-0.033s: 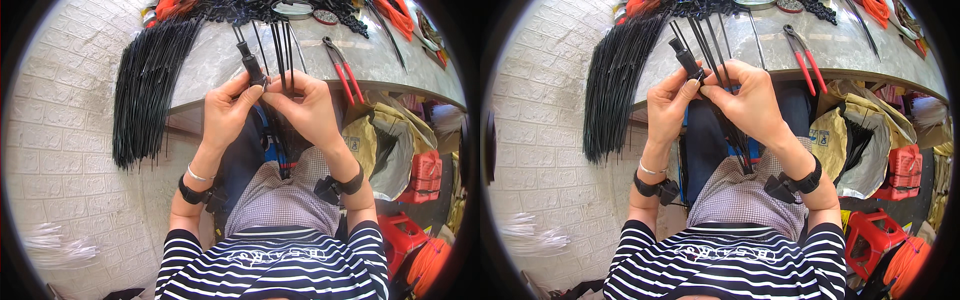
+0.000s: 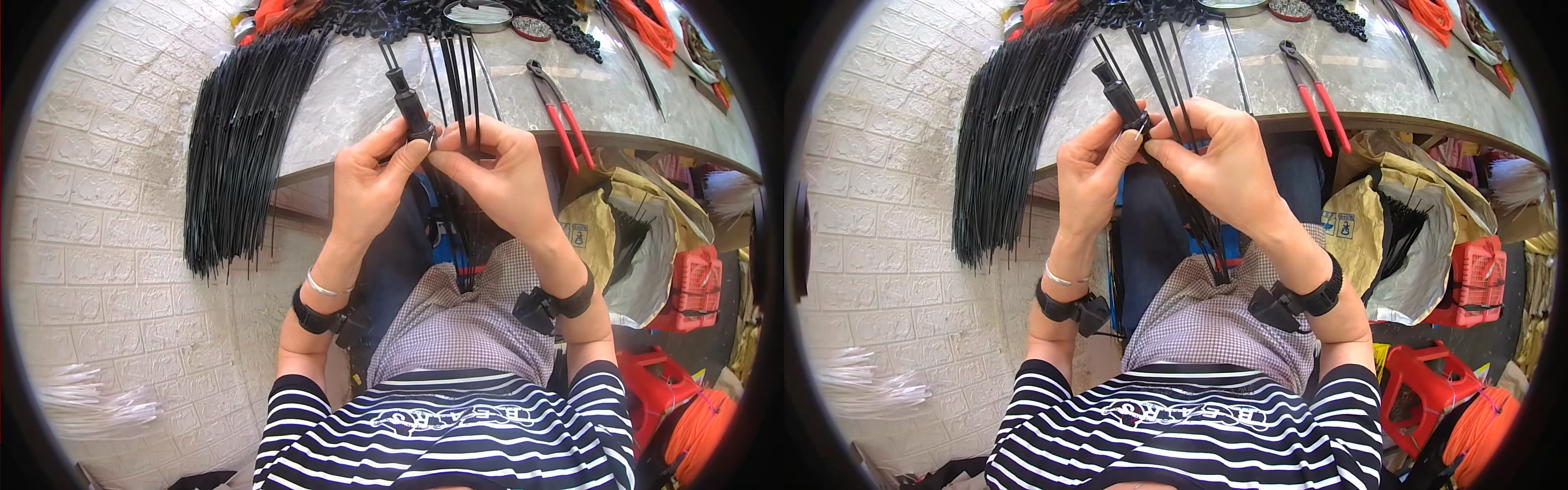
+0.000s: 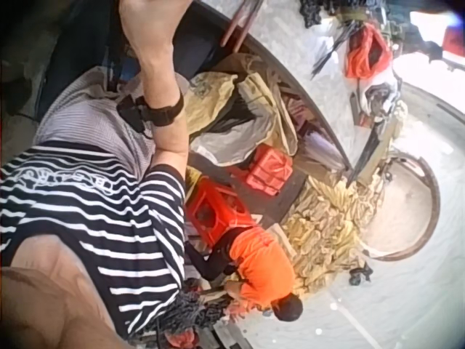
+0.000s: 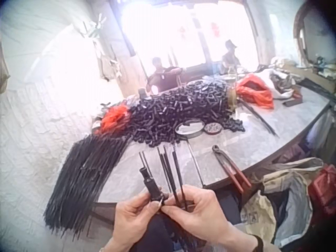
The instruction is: Manually assemble and align thin metal umbrella ribs into a plastic holder.
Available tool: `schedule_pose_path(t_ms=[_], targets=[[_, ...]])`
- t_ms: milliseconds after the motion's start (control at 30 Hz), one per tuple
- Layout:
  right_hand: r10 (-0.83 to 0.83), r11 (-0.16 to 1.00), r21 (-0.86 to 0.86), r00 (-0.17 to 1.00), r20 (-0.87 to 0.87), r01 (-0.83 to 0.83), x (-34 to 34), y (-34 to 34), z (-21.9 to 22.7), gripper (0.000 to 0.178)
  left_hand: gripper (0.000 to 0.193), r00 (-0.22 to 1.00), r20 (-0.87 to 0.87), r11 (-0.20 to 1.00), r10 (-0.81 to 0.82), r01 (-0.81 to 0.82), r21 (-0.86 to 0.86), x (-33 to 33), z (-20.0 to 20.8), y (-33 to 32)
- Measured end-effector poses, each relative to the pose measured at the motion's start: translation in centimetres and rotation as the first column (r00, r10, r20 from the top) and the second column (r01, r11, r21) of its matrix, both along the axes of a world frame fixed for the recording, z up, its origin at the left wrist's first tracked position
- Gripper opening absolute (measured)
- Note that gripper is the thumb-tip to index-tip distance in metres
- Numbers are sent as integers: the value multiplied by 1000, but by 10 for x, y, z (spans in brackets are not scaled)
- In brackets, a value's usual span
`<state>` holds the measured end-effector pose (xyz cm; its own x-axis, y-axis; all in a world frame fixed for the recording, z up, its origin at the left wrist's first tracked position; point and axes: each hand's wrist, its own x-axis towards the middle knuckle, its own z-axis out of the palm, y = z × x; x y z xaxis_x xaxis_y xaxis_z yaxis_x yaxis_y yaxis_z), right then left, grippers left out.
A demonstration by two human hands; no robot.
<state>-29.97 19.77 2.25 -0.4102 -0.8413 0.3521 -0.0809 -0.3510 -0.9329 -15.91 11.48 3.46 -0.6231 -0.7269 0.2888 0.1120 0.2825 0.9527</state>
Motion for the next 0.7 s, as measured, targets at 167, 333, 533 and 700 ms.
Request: schedule_pose_path(t_ms=[167,333,533,700], targets=[[0,1000,17,998,-59,1,-3,0,4,14,32,1000,-11,1000,15,-15,-17,-1,0,3],[44,993,110,994,-104,-32,-10,-2,15,17,36,999,35,996,2,1,-92,2,0,5],[9,997,76,979,-205,7,-7,-3,12,23,36,998,60,997,13,-8,-79,7,5,7],[180,978,64,960,214,-198,-3,4,9,19,36,998,-18,998,-52,51,-31,15,-1,3]])
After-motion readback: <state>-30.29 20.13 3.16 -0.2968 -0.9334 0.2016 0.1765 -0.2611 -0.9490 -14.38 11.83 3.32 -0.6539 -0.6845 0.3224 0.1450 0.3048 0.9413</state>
